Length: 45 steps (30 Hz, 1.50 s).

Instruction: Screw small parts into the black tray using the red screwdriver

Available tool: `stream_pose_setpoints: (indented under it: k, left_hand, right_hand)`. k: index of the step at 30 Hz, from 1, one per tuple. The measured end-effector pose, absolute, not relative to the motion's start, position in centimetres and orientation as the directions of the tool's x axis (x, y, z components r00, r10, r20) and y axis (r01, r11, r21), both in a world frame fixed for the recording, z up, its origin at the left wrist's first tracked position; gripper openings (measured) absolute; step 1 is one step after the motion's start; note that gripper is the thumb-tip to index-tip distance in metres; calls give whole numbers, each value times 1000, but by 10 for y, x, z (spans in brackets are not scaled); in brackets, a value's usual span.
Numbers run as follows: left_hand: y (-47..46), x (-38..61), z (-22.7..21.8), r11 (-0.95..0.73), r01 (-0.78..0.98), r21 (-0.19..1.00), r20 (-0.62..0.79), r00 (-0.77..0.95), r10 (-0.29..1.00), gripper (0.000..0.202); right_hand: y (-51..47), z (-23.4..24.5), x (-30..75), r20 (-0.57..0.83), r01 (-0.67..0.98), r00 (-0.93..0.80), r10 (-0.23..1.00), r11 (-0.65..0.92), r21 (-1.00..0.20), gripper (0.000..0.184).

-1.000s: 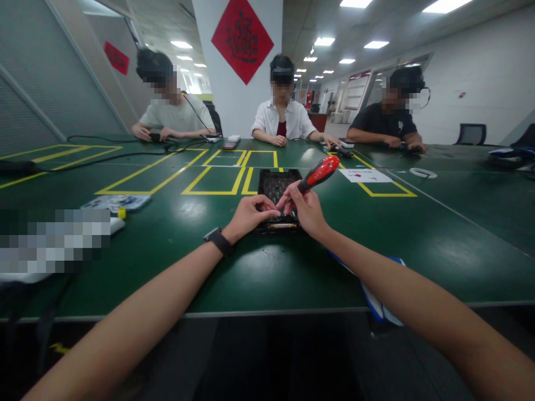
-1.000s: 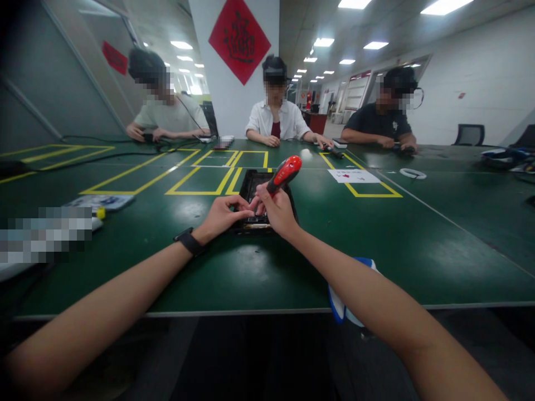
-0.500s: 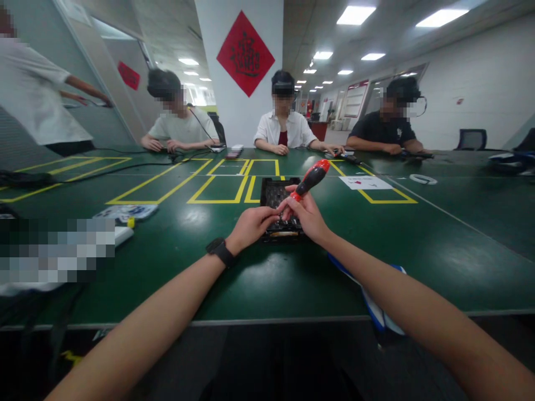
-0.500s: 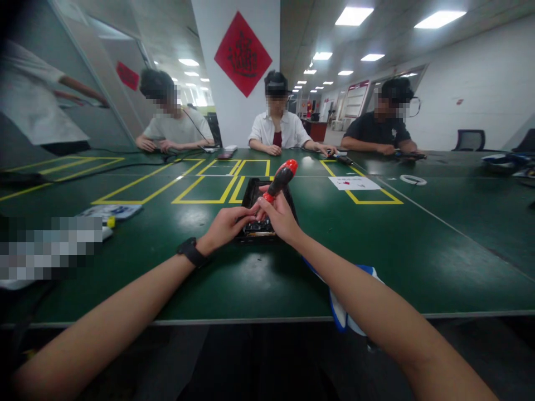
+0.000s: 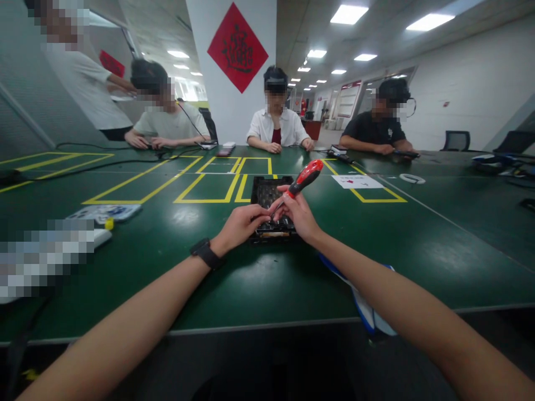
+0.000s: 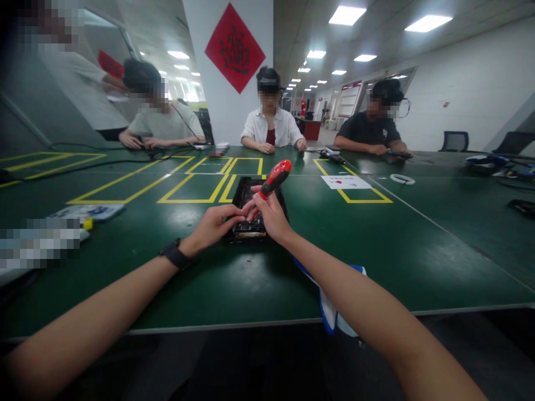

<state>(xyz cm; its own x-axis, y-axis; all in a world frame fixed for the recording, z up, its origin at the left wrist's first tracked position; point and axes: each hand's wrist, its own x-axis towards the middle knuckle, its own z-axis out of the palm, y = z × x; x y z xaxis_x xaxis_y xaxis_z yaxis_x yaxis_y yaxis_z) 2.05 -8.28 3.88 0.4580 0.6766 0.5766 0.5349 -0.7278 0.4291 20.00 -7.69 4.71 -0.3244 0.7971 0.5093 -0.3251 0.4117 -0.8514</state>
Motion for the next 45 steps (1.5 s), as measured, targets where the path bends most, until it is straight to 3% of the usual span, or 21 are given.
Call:
stream_pose_setpoints:
  k: [8, 16, 28, 32, 39, 45]
  left_hand:
    - [-81, 21, 34, -654, 600, 461, 546, 389, 742, 26]
    - [-79, 20, 41, -747, 549, 375, 550, 517, 656, 24]
    - [-81, 21, 35, -642, 459, 614, 475, 434, 765, 28]
    - [-84, 20, 37, -649, 421, 634, 452, 479, 752, 31]
    - [-84, 24, 37, -620, 462, 634, 486, 386, 784, 28]
    - [-83, 22, 38, -650, 469, 598, 475, 446, 759, 26]
  right_hand:
    - [-77, 48, 199, 492, -307, -357, 794, 397, -865, 34]
    - [-74, 47, 201, 451, -346, -373, 811, 329, -879, 31]
    - [-75, 47, 201, 444, -318, -346, 827, 342, -884, 34]
    - [-73, 47, 201, 411, -302, -363, 837, 311, -901, 36]
    - [-75, 48, 201, 439, -298, -359, 824, 344, -890, 35]
    - [-71, 46, 202, 419, -310, -380, 825, 313, -898, 34]
